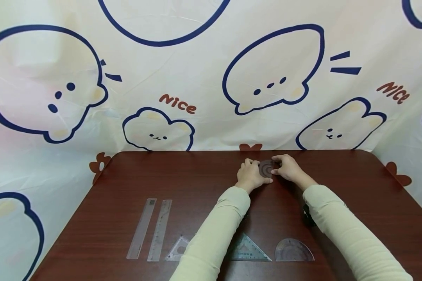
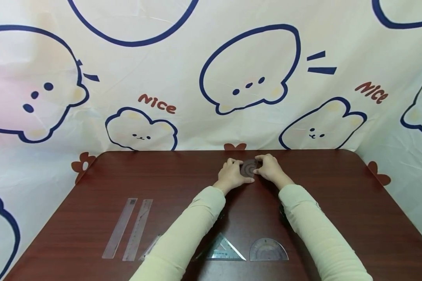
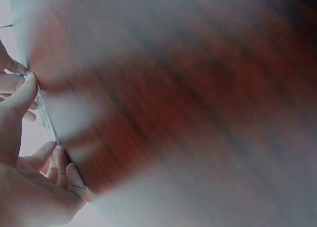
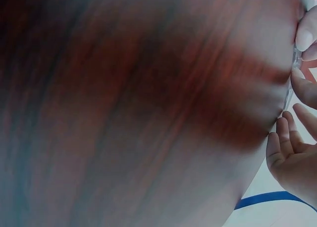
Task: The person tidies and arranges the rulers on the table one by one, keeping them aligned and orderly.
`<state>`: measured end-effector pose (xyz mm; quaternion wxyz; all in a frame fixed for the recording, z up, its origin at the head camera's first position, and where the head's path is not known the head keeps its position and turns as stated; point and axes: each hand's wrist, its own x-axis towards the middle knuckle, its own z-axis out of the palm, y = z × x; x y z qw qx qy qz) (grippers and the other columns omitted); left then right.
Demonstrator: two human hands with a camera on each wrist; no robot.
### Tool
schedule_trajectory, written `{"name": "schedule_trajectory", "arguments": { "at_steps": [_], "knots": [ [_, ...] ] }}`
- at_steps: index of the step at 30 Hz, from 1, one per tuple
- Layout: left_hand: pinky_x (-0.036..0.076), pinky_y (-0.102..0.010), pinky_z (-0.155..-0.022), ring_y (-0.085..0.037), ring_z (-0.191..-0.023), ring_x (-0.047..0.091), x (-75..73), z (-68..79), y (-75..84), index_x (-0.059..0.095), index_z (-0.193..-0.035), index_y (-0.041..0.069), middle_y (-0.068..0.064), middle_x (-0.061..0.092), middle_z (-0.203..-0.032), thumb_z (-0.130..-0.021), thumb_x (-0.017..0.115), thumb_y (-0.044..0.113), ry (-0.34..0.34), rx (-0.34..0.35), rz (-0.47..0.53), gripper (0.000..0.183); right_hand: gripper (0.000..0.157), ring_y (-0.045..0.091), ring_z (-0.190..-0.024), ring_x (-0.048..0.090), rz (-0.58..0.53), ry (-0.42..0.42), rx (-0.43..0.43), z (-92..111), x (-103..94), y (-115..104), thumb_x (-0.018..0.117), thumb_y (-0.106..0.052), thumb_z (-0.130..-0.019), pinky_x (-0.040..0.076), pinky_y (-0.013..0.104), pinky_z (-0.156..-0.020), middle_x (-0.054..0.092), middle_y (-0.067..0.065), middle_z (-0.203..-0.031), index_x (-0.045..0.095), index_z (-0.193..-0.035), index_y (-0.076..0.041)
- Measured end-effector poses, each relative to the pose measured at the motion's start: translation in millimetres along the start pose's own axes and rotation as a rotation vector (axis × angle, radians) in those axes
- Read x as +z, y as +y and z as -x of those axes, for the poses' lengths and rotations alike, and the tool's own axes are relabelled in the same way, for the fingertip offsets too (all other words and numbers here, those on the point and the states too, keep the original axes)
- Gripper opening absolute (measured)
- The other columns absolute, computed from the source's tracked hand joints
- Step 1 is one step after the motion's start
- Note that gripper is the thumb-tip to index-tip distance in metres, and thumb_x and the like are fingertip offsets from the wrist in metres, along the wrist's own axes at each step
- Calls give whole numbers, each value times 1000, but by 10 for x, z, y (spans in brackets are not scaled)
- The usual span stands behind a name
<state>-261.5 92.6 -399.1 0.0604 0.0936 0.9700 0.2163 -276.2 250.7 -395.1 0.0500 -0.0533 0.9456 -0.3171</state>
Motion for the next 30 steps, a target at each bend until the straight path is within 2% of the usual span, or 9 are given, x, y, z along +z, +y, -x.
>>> {"name": "schedule_trajectory", "arguments": {
  "at_steps": [14,23,27,30],
  "knots": [
    [44,-34,-92,-22,-115,48,-13,-4,-10,56,-138,19,-6,48,-133,-78,80,54,-8,-4,27,74,59,45,-114,54,-88,-30,48,-49,6,-14,71,1,-88,44,52,-96,47,36,-135,44,-140,13],
    [45,-35,-91,-21,-112,51,3,-45,-27,53,-141,22,-4,51,-126,-75,82,53,-5,-9,42,79,60,46,-112,52,-107,-3,-2,-33,-13,-36,73,-2,-88,48,50,-90,49,35,-131,45,-139,13],
    [46,-35,-88,-20,-109,50,6,-47,-33,53,-141,24,-3,53,-122,-74,84,52,6,5,42,79,61,44,-107,49,-111,-20,2,-7,-31,-40,72,-5,-90,47,47,-87,39,37,-131,43,-140,13],
    [46,-34,-88,-20,-110,49,2,-37,-35,52,-141,26,-2,53,-122,-74,84,52,7,18,40,78,60,41,-103,45,-101,-32,10,-2,-35,-29,71,-6,-91,44,45,-85,31,33,-127,43,-141,12]
  ]
}}
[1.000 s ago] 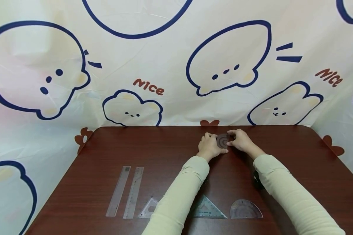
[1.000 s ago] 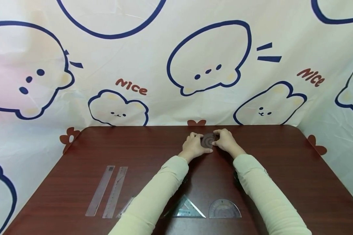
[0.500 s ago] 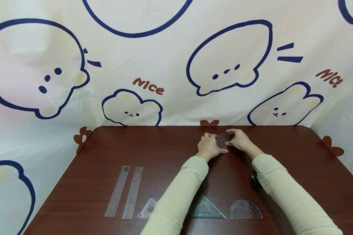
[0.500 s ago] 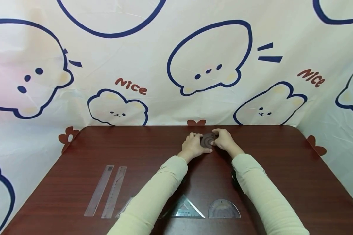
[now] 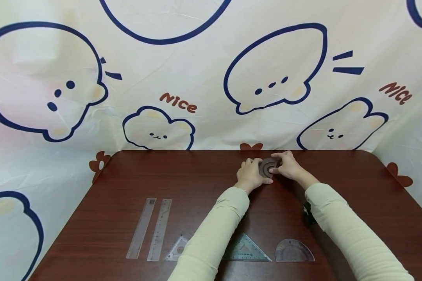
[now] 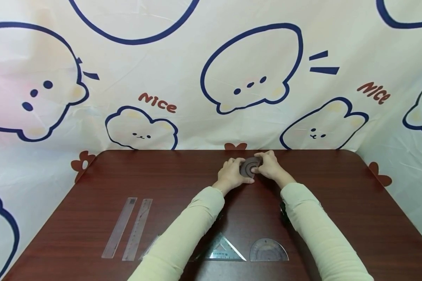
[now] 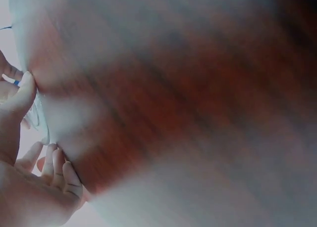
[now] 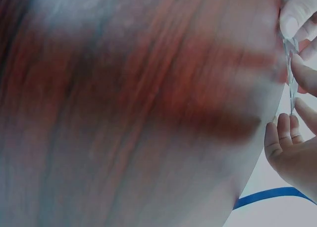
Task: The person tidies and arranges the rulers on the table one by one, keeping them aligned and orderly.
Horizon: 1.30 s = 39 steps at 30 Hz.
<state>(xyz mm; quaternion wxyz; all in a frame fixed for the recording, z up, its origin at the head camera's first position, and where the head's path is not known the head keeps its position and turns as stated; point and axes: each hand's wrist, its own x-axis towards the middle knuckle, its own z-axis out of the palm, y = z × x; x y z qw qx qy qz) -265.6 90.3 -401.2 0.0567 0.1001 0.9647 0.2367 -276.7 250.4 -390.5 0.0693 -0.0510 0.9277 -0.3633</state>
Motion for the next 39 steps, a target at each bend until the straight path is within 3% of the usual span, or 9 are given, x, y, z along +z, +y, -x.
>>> {"name": "schedule_trajectory", "arguments": {
  "at_steps": [4,10,16,23,28,39],
  "knots": [
    [45,-35,-89,-19,-112,49,-11,24,-5,50,-142,26,-2,54,-124,-74,84,51,-2,9,0,80,56,39,-102,45,-3,8,-16,7,2,20,71,-5,-91,45,43,-83,30,30,-123,46,-138,11],
    [47,-34,-88,-18,-113,50,0,-1,-14,51,-139,18,-1,56,-123,-72,85,54,14,28,-34,83,52,34,-93,48,20,78,-87,34,-6,36,75,-4,-86,44,38,-76,38,27,-115,51,-130,10],
    [46,-33,-85,-16,-108,50,-3,1,-17,60,-122,18,4,58,-110,-74,82,55,-6,42,-50,64,55,34,-94,53,84,126,-72,111,-50,45,79,-11,-85,44,46,-81,53,24,-111,52,-129,9],
    [46,-31,-79,-10,-96,58,-61,46,7,64,-110,22,12,64,-91,-77,83,45,-2,61,42,45,44,34,-91,56,101,193,-26,228,-122,64,75,-15,-89,44,48,-79,60,20,-102,57,-124,3],
    [46,-30,-76,-6,-87,65,-94,55,22,65,-115,21,12,70,-89,-86,77,40,-2,93,80,36,31,31,-84,57,120,247,-40,311,-195,70,71,-14,-92,44,44,-74,65,16,-96,64,-119,1],
    [45,-30,-72,-7,-83,64,-139,113,36,65,-129,29,11,71,-95,-91,70,41,-8,133,117,40,32,23,-71,53,162,277,-51,498,-258,116,74,-23,-91,39,36,-63,63,8,-85,67,-116,-4]
  ]
}}
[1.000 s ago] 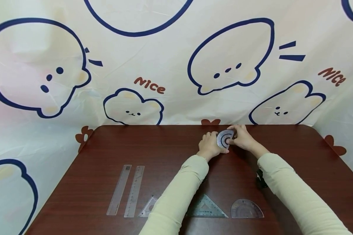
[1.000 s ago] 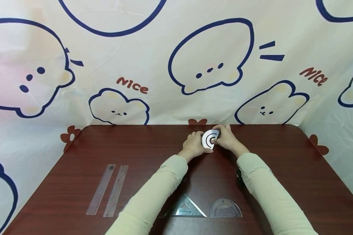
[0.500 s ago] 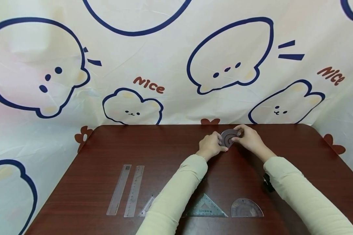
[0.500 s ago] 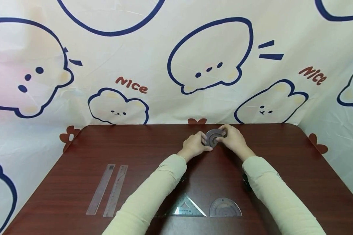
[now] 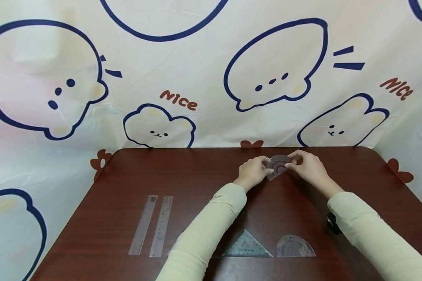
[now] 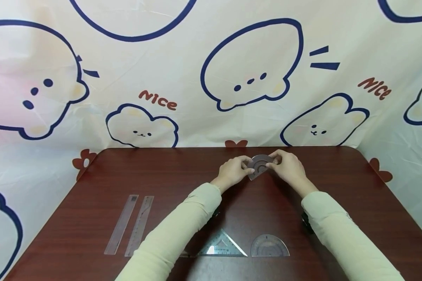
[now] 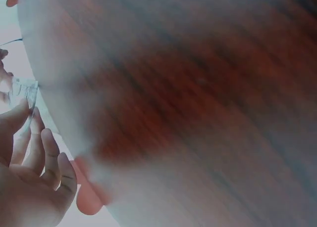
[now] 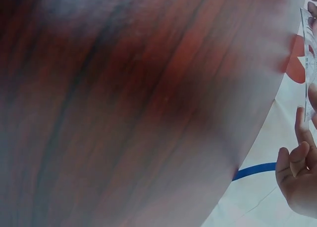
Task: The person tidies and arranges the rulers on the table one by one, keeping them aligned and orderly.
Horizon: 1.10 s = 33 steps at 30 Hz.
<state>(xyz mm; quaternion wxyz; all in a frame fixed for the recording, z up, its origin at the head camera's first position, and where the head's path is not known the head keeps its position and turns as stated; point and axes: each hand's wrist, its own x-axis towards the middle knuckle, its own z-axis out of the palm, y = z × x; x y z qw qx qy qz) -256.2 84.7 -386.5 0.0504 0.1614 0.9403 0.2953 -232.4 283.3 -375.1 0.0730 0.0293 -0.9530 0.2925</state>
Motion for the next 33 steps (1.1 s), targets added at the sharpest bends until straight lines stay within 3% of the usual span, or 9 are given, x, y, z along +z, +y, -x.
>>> {"name": "schedule_trajectory", "arguments": {
  "at_steps": [10,18,33],
  "knots": [
    [44,-26,-64,-3,-75,61,-37,73,67,62,-134,33,13,70,-95,-94,66,41,-5,66,-16,41,35,26,-76,57,-24,23,-19,149,-37,58,72,-26,-93,41,37,-67,66,9,-86,64,-114,0],
    [43,-28,-72,0,-77,60,-66,157,123,71,-115,27,18,67,-86,-91,69,44,41,42,27,29,34,29,-88,61,-66,-26,14,314,-133,92,69,-27,-95,45,36,-70,70,11,-92,63,-113,2],
    [41,-24,-63,4,-64,53,-62,338,305,73,-101,30,21,62,-75,-93,68,42,78,96,39,16,32,21,-81,64,-53,17,-17,579,-250,160,69,-28,-95,45,27,-63,74,5,-86,65,-108,0]
  ]
}}
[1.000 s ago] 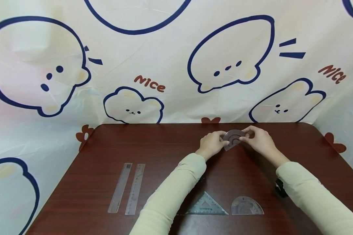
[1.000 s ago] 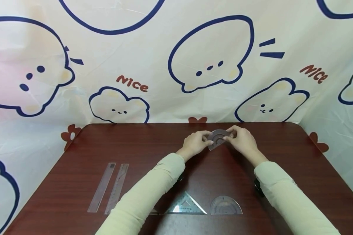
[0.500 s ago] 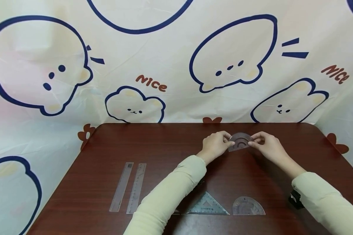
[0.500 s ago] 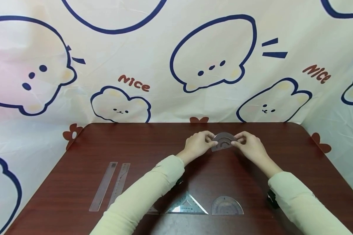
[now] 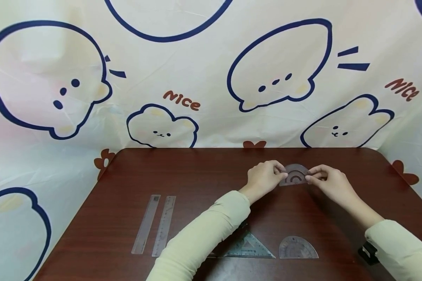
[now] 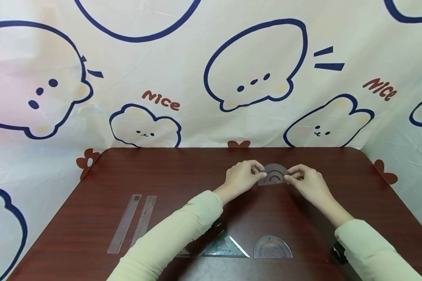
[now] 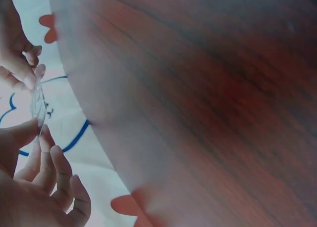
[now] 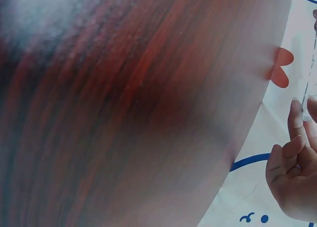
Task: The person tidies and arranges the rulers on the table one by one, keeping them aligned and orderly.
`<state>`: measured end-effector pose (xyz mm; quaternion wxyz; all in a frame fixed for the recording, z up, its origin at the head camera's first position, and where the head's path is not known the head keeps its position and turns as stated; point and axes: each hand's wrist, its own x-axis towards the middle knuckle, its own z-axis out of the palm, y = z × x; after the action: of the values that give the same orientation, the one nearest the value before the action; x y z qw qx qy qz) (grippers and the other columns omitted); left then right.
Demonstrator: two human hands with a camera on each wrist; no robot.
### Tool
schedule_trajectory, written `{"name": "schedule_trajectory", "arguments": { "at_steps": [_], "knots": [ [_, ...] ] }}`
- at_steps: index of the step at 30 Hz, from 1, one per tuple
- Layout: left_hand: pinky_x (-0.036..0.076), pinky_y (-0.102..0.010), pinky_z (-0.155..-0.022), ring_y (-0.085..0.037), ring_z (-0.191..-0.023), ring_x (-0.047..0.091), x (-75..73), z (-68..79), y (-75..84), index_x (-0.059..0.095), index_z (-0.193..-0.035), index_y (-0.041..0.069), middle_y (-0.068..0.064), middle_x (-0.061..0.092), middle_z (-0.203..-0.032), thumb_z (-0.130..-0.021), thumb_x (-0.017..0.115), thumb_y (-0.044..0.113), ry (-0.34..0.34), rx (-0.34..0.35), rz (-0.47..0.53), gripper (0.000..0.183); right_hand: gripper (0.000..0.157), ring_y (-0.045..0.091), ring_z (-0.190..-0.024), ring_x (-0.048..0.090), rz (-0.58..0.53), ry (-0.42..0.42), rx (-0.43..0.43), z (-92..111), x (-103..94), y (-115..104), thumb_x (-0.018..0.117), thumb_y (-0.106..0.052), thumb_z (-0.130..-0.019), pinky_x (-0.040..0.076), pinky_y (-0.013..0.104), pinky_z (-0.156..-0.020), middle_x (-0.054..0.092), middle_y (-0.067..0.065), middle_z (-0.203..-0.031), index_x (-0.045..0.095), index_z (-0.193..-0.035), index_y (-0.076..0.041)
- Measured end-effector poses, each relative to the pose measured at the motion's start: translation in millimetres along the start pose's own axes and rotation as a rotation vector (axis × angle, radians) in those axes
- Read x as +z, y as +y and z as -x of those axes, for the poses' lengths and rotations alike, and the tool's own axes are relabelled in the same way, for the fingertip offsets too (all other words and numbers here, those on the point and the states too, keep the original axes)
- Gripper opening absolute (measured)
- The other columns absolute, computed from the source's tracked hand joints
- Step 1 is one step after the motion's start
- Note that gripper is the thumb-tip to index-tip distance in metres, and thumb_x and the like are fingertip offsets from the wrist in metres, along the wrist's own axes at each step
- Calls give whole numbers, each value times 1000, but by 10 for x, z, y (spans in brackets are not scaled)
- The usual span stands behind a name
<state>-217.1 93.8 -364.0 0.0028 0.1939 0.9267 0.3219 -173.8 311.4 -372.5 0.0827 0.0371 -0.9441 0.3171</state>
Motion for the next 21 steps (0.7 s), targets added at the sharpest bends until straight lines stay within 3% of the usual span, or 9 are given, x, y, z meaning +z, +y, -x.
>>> {"name": "schedule_trajectory", "arguments": {
  "at_steps": [9,21],
  "knots": [
    [40,-23,-65,7,-70,56,-12,97,136,72,-106,32,22,66,-82,-93,68,44,-7,28,-12,17,33,21,-79,65,38,43,-2,178,-96,-32,68,-31,-95,47,27,-60,73,8,-88,67,-108,-1],
    [38,-22,-64,9,-64,50,-39,224,257,71,-106,33,25,60,-75,-93,68,44,-68,45,16,18,32,1,-71,56,72,57,5,390,-224,-55,69,-32,-95,44,26,-57,71,5,-87,66,-109,-3]
  ]
}}
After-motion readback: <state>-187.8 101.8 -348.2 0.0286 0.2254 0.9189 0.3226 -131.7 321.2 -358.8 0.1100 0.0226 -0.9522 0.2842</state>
